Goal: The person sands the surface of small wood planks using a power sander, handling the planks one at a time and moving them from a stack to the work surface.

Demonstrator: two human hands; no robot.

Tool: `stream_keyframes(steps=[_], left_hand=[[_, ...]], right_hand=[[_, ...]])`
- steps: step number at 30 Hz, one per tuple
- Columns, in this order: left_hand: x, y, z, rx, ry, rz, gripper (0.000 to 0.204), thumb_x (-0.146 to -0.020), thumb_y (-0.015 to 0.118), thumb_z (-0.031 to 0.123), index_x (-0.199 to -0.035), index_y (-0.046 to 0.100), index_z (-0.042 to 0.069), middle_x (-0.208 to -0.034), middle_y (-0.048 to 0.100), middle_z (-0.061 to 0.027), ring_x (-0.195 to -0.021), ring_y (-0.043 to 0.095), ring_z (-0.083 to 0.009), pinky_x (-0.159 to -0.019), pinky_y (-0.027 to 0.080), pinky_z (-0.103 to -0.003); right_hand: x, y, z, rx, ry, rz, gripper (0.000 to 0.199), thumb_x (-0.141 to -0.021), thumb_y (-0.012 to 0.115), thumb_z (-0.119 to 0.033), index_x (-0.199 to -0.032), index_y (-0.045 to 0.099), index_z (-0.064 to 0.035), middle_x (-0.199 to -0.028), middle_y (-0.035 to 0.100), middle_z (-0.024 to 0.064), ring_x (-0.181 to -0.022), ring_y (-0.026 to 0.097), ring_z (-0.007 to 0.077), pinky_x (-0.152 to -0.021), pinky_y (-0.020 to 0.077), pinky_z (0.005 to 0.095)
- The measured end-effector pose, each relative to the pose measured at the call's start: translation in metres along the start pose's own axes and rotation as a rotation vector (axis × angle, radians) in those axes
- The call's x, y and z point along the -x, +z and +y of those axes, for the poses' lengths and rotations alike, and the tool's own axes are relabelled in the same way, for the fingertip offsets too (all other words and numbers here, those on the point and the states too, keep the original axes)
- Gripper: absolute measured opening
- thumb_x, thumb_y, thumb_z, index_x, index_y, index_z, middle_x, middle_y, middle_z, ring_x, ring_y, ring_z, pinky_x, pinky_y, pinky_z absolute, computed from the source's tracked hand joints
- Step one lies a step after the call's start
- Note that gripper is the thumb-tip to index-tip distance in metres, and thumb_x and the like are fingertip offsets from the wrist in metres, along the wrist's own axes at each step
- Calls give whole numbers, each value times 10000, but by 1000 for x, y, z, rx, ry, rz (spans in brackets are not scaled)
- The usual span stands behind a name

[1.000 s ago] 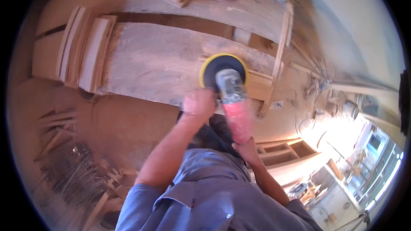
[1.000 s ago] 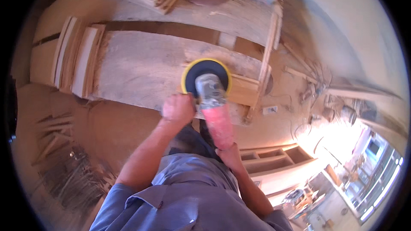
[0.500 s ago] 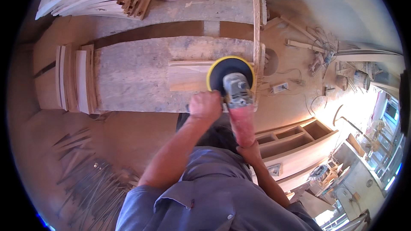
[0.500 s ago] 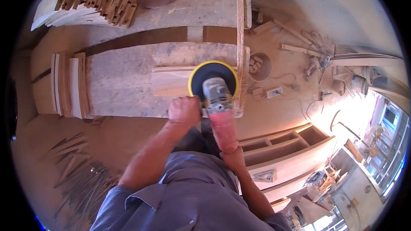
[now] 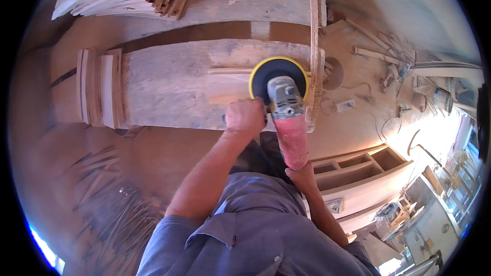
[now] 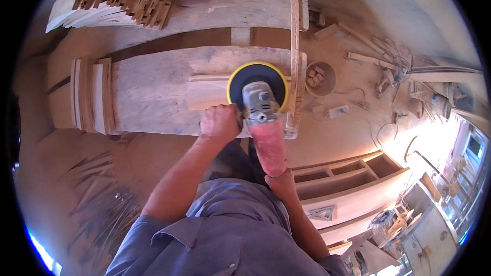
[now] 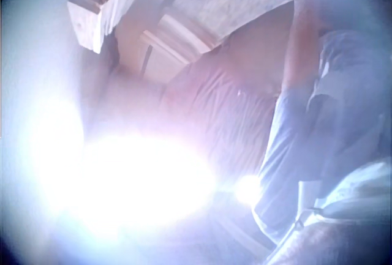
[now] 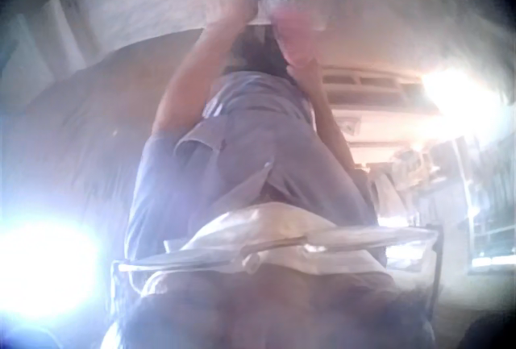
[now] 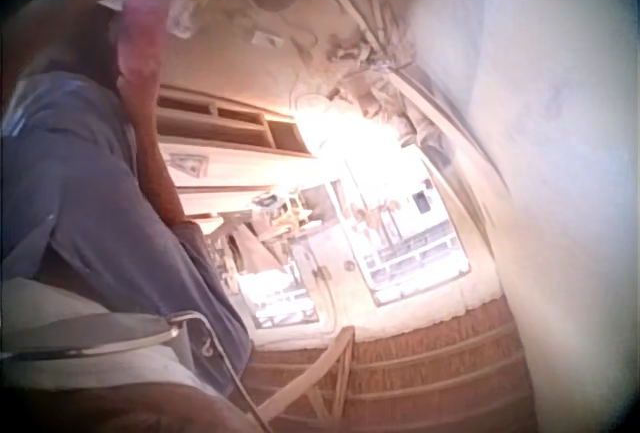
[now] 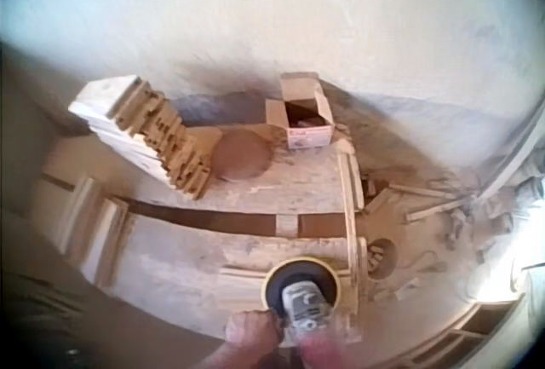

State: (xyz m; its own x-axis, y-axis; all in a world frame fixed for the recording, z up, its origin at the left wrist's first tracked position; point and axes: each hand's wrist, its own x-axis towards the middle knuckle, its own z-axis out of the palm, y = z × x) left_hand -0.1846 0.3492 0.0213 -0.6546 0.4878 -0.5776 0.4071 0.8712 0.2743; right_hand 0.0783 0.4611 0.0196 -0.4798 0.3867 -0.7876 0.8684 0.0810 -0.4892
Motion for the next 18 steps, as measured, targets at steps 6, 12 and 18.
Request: stream_keyframes(steps=[6,12,18], left_hand=[[21,-2,-30,9,-110,42,181,-795,681,237,-902,700,92,-855,723,-199,-828,723,-369,-728,576,-494],[6,13,27,98,107,-53,154,-835,625,177,-908,716,77,-877,737,-172,-853,734,-332,-736,586,-449],[15,10,-6,135,48,3,147,-817,641,176,-902,716,83,-874,739,-154,-848,737,-317,-731,589,-440]], right_hand=[[-6,19,-10,134,-70,-26,291,-699,726,-154,-903,675,46,-848,696,268,-893,718,394,-746,546,430],[18,-11,19,35,226,7,320,-676,757,-157,-873,672,79,-808,707,180,-811,711,246,-713,535,378],[16,8,11,43,152,21,307,-686,756,-161,-898,686,49,-842,719,160,-814,708,236,-726,533,372]])
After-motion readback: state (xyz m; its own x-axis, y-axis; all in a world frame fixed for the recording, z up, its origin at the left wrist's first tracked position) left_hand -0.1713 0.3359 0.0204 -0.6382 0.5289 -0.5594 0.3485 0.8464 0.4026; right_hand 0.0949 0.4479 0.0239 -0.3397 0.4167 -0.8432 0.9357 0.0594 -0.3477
